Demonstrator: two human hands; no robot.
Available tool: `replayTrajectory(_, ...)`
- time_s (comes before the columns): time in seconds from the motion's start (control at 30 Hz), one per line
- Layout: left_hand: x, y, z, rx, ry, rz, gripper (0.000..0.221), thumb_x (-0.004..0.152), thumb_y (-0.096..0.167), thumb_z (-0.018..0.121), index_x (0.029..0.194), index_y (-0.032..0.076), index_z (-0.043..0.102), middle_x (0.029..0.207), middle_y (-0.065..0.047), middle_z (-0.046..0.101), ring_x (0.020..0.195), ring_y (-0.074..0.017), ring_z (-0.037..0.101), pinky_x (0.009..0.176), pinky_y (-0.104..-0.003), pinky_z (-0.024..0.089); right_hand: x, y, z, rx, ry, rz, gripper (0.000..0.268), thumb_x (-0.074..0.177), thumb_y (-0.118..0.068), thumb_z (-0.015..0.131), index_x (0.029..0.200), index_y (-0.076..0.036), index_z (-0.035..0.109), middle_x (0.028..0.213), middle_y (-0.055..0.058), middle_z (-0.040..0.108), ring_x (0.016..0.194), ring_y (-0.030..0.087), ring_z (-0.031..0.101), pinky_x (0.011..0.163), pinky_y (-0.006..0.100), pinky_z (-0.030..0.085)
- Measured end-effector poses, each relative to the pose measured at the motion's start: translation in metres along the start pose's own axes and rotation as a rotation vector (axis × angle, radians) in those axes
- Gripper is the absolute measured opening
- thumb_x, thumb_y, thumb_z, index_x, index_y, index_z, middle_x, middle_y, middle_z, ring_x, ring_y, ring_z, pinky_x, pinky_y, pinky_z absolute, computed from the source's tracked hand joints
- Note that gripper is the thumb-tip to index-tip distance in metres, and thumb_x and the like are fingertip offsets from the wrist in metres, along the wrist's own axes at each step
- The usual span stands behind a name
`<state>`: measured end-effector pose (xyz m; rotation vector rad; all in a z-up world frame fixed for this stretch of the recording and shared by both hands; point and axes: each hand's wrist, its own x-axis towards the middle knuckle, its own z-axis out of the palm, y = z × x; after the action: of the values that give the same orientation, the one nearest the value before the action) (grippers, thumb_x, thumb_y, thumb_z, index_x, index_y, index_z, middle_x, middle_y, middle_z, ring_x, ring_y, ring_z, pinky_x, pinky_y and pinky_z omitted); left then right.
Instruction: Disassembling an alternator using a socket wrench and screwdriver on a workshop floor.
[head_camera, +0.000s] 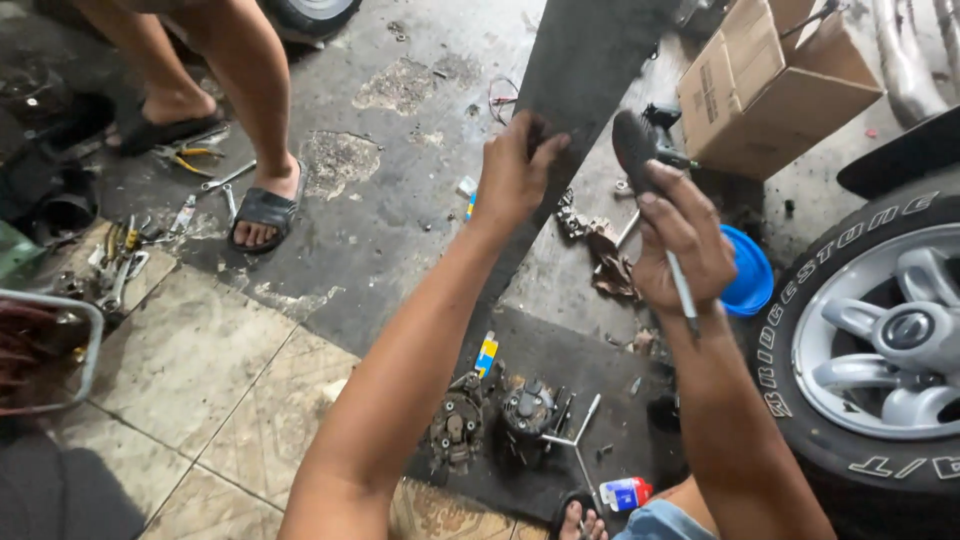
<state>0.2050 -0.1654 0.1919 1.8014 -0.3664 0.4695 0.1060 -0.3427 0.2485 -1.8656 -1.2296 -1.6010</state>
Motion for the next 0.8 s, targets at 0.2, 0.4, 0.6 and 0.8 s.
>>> replayTrajectory(0.2,-0.002,0.003,0.005,-0.105,-0.010,-0.164,0.030,0.091,0.038,0.073,0.104,0.011,0.072,0.096,-0.016,0.078,0.101,-0.0431,0.073,0.090,-0.055,0.057,-0.010,-0.008,0.016,-0.022,-0.114,-0.070,0.014,0.103,-0.004,0.064,0.100,0.002,0.077,0.108,0.029,0.074,0.084,0.043,0.075,0.071,0.047,0.062)
replayTrajectory(0.4,-0.002,0.007,0.001,-0.134,-0.019,-0.198,0.027,0.088,0.036,0.075,0.100,0.011,0.072,0.091,-0.016,0.079,0.097,-0.0421,0.074,0.086,-0.053,0.059,-0.003,-0.018,0.025,0.033,-0.078,-0.065,0.012,0.100,0.003,0.066,0.098,0.006,0.077,0.106,0.032,0.072,0.080,0.044,0.073,0.066,0.048,0.061)
replayTrajectory(0.6,-0.007,0.015,-0.004,-0.092,0.016,-0.170,0.028,0.092,0.035,0.070,0.103,0.009,0.069,0.092,-0.020,0.077,0.097,-0.0456,0.072,0.086,-0.057,0.057,-0.002,-0.017,0.041,-0.041,-0.098,-0.083,0.015,0.103,-0.002,0.064,0.100,0.003,0.078,0.105,0.027,0.073,0.082,0.041,0.074,0.064,0.047,0.061)
replayTrajectory(0.8,-0.011,0.016,-0.005,-0.075,0.022,-0.124,0.024,0.094,0.031,0.068,0.104,0.009,0.068,0.093,-0.021,0.077,0.098,-0.0459,0.071,0.083,-0.058,0.057,0.008,-0.036,0.030,0.070,-0.308,0.466,0.030,0.099,0.006,0.071,0.126,0.014,0.063,0.115,0.024,0.072,0.091,0.029,0.071,0.078,0.037,0.058)
